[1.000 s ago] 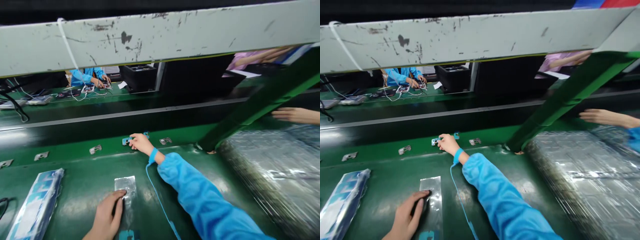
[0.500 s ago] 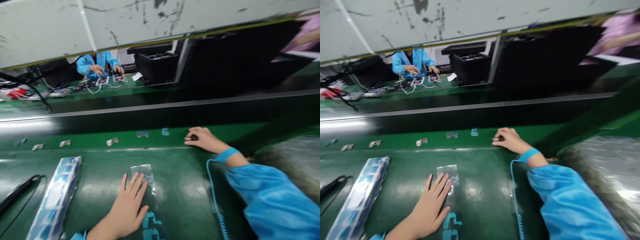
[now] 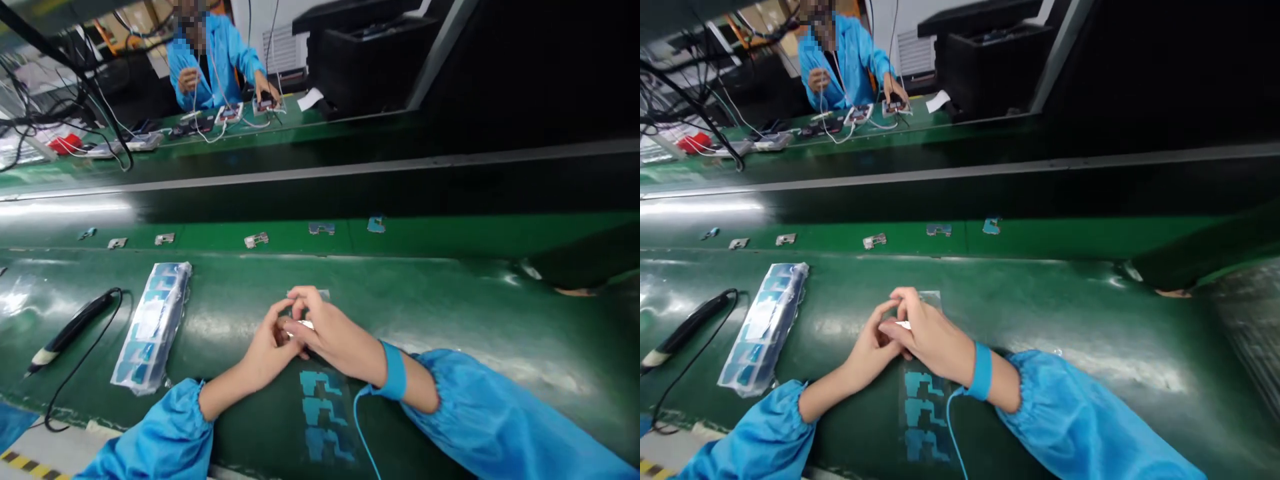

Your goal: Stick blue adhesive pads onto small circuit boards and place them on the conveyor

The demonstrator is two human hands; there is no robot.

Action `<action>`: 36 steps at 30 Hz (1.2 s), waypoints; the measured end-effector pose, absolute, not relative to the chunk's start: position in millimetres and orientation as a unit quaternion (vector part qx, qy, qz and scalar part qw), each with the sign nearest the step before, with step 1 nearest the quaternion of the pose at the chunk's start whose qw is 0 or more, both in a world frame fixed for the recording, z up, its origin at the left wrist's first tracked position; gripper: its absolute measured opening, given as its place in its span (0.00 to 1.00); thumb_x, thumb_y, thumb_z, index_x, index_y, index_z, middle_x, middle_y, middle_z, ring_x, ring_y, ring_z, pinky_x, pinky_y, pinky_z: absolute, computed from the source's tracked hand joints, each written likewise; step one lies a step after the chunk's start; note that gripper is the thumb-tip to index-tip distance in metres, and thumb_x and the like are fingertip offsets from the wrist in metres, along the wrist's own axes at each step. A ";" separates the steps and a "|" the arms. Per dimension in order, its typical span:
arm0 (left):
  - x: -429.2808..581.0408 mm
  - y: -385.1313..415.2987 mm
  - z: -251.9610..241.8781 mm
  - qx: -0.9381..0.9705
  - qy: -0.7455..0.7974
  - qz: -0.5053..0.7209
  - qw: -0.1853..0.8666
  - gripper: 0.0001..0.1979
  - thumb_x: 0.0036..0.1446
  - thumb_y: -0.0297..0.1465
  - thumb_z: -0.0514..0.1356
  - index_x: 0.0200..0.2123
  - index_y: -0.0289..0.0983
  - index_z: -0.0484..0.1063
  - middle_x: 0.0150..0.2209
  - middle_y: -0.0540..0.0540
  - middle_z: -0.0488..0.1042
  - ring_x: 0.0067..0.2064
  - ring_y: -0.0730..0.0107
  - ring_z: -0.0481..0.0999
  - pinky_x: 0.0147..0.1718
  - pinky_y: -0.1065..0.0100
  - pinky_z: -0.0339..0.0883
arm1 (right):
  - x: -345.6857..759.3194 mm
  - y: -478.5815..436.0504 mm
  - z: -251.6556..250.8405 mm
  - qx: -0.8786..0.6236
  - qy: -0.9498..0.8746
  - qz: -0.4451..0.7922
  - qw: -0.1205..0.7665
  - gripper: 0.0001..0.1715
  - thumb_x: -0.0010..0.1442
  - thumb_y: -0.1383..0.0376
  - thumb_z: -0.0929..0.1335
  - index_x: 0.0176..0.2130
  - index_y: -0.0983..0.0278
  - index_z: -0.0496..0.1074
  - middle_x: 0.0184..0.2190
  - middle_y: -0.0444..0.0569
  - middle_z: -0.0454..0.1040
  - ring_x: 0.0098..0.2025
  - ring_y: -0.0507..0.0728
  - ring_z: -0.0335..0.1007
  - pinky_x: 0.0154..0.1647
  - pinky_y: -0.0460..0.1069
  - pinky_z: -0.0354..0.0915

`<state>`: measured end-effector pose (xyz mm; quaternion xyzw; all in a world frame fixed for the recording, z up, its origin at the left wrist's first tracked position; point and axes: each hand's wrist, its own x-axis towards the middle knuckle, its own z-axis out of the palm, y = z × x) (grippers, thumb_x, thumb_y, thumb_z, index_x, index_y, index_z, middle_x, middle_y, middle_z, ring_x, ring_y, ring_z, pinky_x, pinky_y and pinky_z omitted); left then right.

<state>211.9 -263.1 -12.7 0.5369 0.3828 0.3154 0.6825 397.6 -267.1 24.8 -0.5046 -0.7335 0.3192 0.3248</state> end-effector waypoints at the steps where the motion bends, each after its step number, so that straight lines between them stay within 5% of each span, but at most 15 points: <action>1: 212.6 -261.4 -13.0 0.531 0.392 0.316 0.682 0.33 0.63 0.47 0.69 0.62 0.38 0.63 0.38 0.46 0.79 0.31 0.69 0.82 0.33 0.66 0.80 | 393.1 -272.9 21.7 -0.510 -0.733 0.302 0.334 0.20 0.77 0.55 0.64 0.61 0.63 0.62 0.44 0.52 0.79 0.39 0.60 0.81 0.39 0.54 0.77; 4: 212.9 -257.8 -14.6 0.510 0.415 0.325 0.680 0.29 0.66 0.47 0.66 0.60 0.37 0.62 0.33 0.50 0.77 0.29 0.69 0.81 0.27 0.70 0.77 | 409.1 -295.2 10.9 -0.551 -0.719 0.229 0.356 0.24 0.79 0.54 0.63 0.65 0.65 0.61 0.56 0.65 0.74 0.56 0.70 0.76 0.53 0.65 0.75; 7: 212.1 -258.8 -14.7 0.514 0.426 0.331 0.667 0.22 0.68 0.45 0.64 0.56 0.37 0.65 0.36 0.48 0.79 0.30 0.69 0.82 0.25 0.71 0.75 | 436.3 -329.9 -1.3 -0.549 -0.741 0.196 0.333 0.18 0.79 0.53 0.65 0.59 0.62 0.71 0.55 0.61 0.78 0.60 0.73 0.73 0.59 0.70 0.71; 12: 210.2 -267.7 -6.6 0.604 0.395 0.303 0.622 0.15 0.65 0.40 0.68 0.49 0.36 0.78 0.43 0.41 0.83 0.47 0.60 0.84 0.50 0.60 0.79 | 447.9 -374.2 -23.3 -0.493 -0.818 0.120 0.272 0.24 0.80 0.57 0.64 0.69 0.59 0.70 0.64 0.55 0.76 0.68 0.73 0.67 0.68 0.76 0.61; 15: 209.1 -272.1 -5.5 0.753 0.300 0.223 0.541 0.33 0.57 0.42 0.75 0.63 0.39 0.73 0.59 0.37 0.79 0.61 0.48 0.78 0.64 0.49 0.70 | 444.7 -377.0 -29.1 -0.501 -0.802 0.105 0.307 0.24 0.79 0.63 0.66 0.70 0.58 0.69 0.60 0.54 0.80 0.64 0.69 0.72 0.70 0.75 0.59; 17: 208.4 -273.5 -8.6 0.822 0.254 0.164 0.482 0.40 0.61 0.42 0.72 0.71 0.40 0.63 0.66 0.34 0.73 0.66 0.45 0.74 0.67 0.45 0.68 | 443.4 -374.6 -28.6 -0.504 -0.793 0.105 0.326 0.24 0.78 0.63 0.67 0.69 0.60 0.69 0.56 0.54 0.82 0.60 0.68 0.75 0.69 0.75 0.61; 20: 207.4 -273.7 -14.8 0.843 0.252 0.138 0.455 0.36 0.70 0.37 0.64 0.75 0.42 0.56 0.68 0.35 0.71 0.68 0.49 0.73 0.66 0.46 0.70 | 442.3 -371.7 -24.4 -0.497 -0.785 0.097 0.356 0.23 0.76 0.66 0.69 0.67 0.61 0.70 0.50 0.53 0.84 0.56 0.66 0.78 0.67 0.73 0.65; 28: 204.9 -270.0 -17.6 0.857 0.261 0.147 0.418 0.30 0.70 0.40 0.63 0.72 0.43 0.64 0.62 0.38 0.78 0.60 0.52 0.81 0.60 0.53 0.76 | 434.7 -369.7 -13.0 -0.472 -0.794 -0.003 0.383 0.18 0.70 0.75 0.71 0.56 0.60 0.80 0.51 0.55 0.84 0.54 0.64 0.80 0.63 0.67 0.72; 33: 198.9 -264.8 -20.3 0.862 0.253 0.167 0.407 0.35 0.66 0.48 0.65 0.72 0.46 0.66 0.62 0.39 0.79 0.59 0.47 0.82 0.56 0.55 0.79 | 431.4 -369.4 -1.5 -0.487 -0.787 -0.040 0.375 0.08 0.72 0.73 0.71 0.44 0.62 0.81 0.40 0.51 0.84 0.42 0.60 0.79 0.50 0.59 0.77; 36: 194.5 -262.9 -18.9 0.849 0.230 0.183 0.440 0.33 0.71 0.51 0.56 0.73 0.46 0.64 0.65 0.39 0.76 0.63 0.46 0.79 0.59 0.53 0.77 | 429.8 -373.1 12.0 -0.493 -0.785 -0.015 0.376 0.09 0.75 0.72 0.68 0.44 0.64 0.80 0.37 0.52 0.82 0.41 0.59 0.77 0.41 0.54 0.76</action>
